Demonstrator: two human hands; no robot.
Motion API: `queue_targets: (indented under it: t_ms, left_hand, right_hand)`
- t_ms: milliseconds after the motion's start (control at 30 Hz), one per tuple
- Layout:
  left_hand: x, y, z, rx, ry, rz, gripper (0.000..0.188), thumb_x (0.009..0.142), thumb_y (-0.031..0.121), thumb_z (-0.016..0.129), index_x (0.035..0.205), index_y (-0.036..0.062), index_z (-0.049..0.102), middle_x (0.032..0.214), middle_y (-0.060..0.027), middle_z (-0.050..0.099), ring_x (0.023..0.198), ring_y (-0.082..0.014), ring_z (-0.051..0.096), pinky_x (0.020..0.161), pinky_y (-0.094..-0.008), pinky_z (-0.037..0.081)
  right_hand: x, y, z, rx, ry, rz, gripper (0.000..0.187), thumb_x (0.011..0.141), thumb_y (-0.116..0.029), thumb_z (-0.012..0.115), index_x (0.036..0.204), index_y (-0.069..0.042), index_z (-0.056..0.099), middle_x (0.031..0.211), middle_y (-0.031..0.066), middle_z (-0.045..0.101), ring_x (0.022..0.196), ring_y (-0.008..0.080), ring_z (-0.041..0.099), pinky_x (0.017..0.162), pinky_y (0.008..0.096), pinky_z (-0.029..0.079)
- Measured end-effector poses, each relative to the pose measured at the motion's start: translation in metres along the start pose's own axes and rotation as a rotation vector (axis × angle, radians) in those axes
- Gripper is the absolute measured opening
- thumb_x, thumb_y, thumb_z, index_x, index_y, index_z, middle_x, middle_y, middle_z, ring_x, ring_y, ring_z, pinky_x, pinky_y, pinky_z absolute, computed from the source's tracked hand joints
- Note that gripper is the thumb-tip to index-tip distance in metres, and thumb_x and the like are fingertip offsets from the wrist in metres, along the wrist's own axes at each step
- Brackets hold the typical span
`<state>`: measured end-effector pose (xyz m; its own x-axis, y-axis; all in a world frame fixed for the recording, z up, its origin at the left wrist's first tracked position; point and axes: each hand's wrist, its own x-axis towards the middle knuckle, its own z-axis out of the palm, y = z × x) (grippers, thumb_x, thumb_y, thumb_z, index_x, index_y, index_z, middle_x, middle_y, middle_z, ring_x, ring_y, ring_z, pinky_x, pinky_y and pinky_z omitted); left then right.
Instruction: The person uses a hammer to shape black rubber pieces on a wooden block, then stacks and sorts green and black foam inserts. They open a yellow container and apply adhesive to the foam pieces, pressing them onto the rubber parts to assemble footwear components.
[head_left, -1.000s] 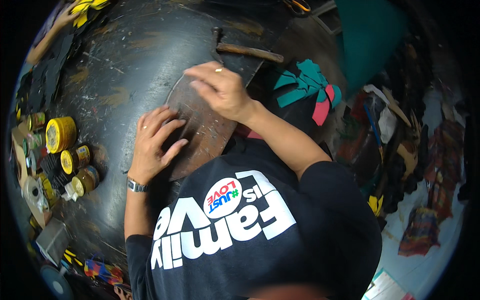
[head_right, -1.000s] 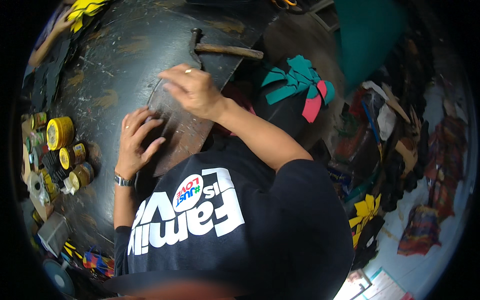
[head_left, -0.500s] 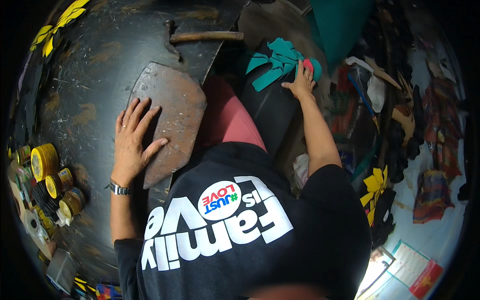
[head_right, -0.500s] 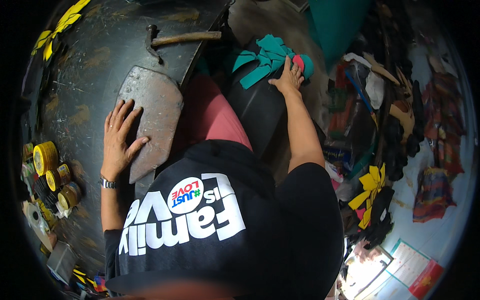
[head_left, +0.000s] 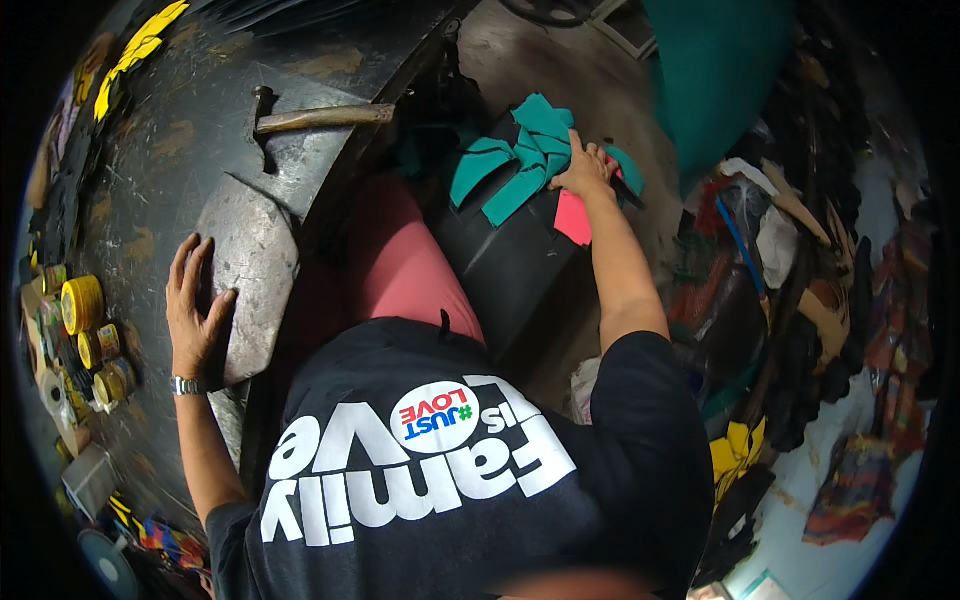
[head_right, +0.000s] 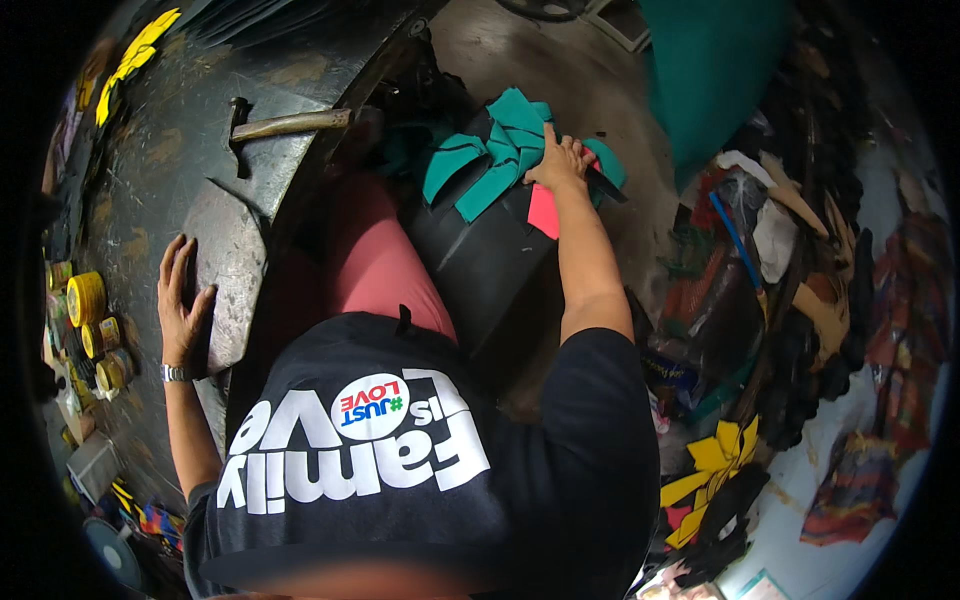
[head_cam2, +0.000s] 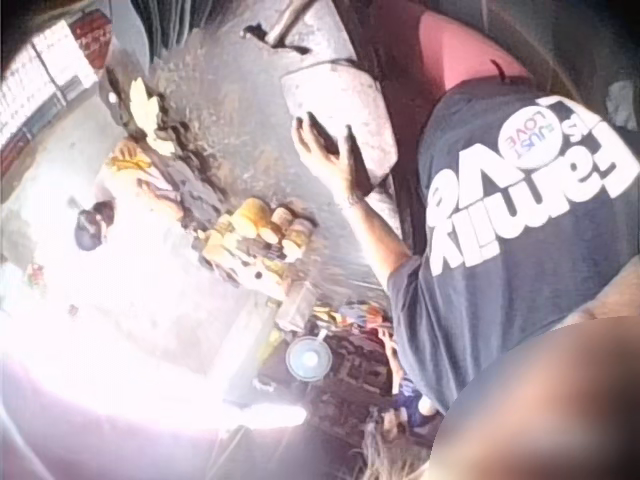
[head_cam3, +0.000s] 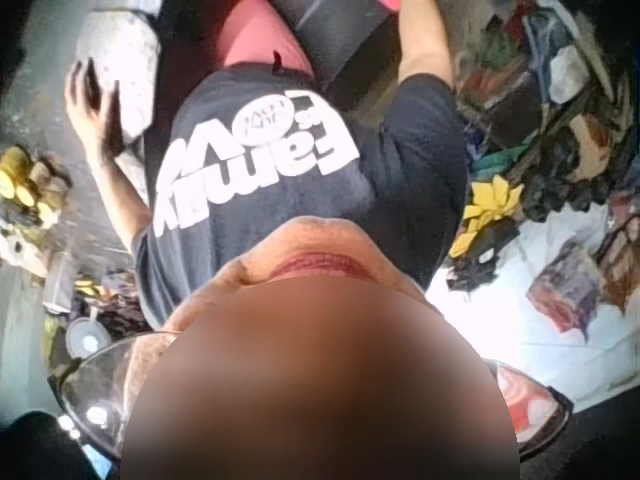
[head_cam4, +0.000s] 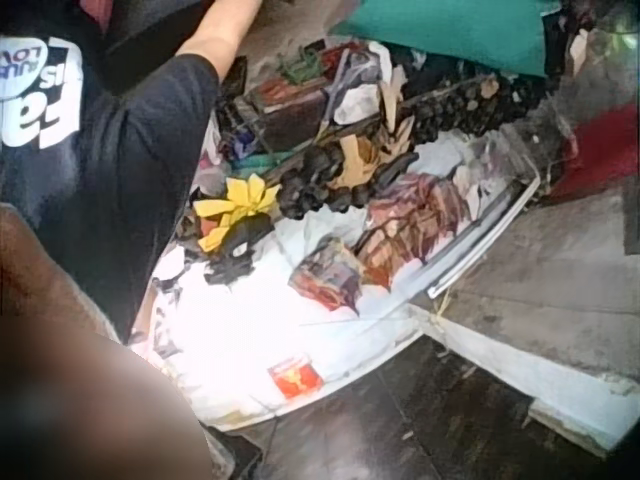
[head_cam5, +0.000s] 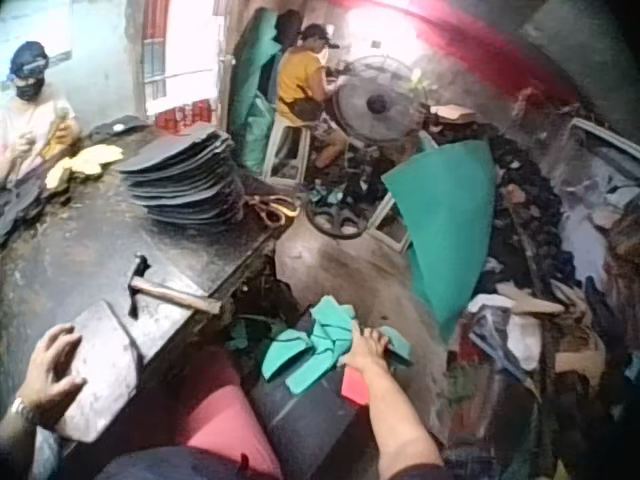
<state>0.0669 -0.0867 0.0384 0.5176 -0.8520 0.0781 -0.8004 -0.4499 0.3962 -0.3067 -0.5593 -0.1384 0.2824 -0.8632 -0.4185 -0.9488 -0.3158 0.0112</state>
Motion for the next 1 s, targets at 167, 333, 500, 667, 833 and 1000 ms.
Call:
queue_targets:
  t_ms: [167, 333, 500, 667, 833, 1000]
  left_hand:
    - [0.005, 0.0, 0.0, 0.022, 0.034, -0.031, 0.072, 0.082, 0.054, 0.068, 0.139, 0.0129, 0.056, 0.149, -0.0135, 0.046, 0.138, -0.0349, 0.044, 0.113, -0.0458, 0.037]
    - [0.006, -0.002, 0.001, 0.016, 0.053, -0.055, 0.072, 0.083, 0.056, 0.067, 0.14, 0.0133, 0.056, 0.149, -0.0123, 0.046, 0.138, -0.0341, 0.044, 0.114, -0.0455, 0.036]
    - [0.008, -0.001, 0.0, 0.037, 0.057, -0.064, 0.072, 0.082, 0.056, 0.068, 0.14, 0.0138, 0.056, 0.149, -0.0112, 0.046, 0.138, -0.0332, 0.044, 0.114, -0.0458, 0.036]
    - [0.004, -0.008, 0.001, 0.005, 0.072, -0.063, 0.07, 0.082, 0.052, 0.069, 0.139, 0.0135, 0.056, 0.148, -0.0115, 0.047, 0.137, -0.0335, 0.045, 0.113, -0.0458, 0.037]
    - [0.006, -0.006, 0.002, -0.023, 0.272, 0.007, 0.059, 0.082, 0.037, 0.074, 0.134, 0.0123, 0.061, 0.146, -0.0121, 0.049, 0.135, -0.0325, 0.047, 0.112, -0.0466, 0.038]
    - [0.031, 0.041, 0.002, -0.168, 0.306, 0.214, 0.05, 0.08, 0.031, 0.077, 0.123, 0.0072, 0.068, 0.14, -0.0162, 0.054, 0.133, -0.0333, 0.049, 0.11, -0.0463, 0.039]
  right_hand:
    - [0.039, 0.004, -0.014, 0.07, -0.048, -0.123, 0.127, 0.049, -0.03, 0.094, 0.156, -0.027, 0.025, 0.145, 0.0173, 0.05, 0.137, 0.0374, 0.044, 0.111, 0.0574, 0.032]
    - [0.064, 0.013, -0.007, -0.001, 0.247, -0.235, 0.055, 0.083, -0.007, 0.054, 0.135, -0.023, 0.061, 0.105, 0.0233, 0.07, 0.101, 0.04, 0.067, 0.092, 0.0476, 0.052]
    - [0.085, 0.014, -0.014, 0.146, 0.357, -0.194, 0.043, 0.087, -0.01, 0.053, 0.122, -0.029, 0.07, 0.106, 0.0223, 0.07, 0.101, 0.0413, 0.067, 0.092, 0.0485, 0.051]
    - [0.094, 0.008, -0.041, 0.281, 0.563, -0.151, 0.029, 0.092, -0.017, 0.053, 0.114, -0.028, 0.069, 0.1, 0.0218, 0.071, 0.097, 0.0429, 0.067, 0.085, 0.052, 0.051]
    - [0.1, 0.011, -0.085, 0.454, 0.736, -0.133, 0.027, 0.093, -0.018, 0.053, 0.116, -0.027, 0.064, 0.097, 0.0203, 0.072, 0.094, 0.0435, 0.067, 0.08, 0.0534, 0.051]
    - [0.091, 0.033, -0.134, 0.569, 0.909, -0.07, 0.026, 0.095, -0.018, 0.05, 0.115, -0.025, 0.064, 0.098, 0.0168, 0.072, 0.093, 0.041, 0.067, 0.077, 0.0529, 0.05]
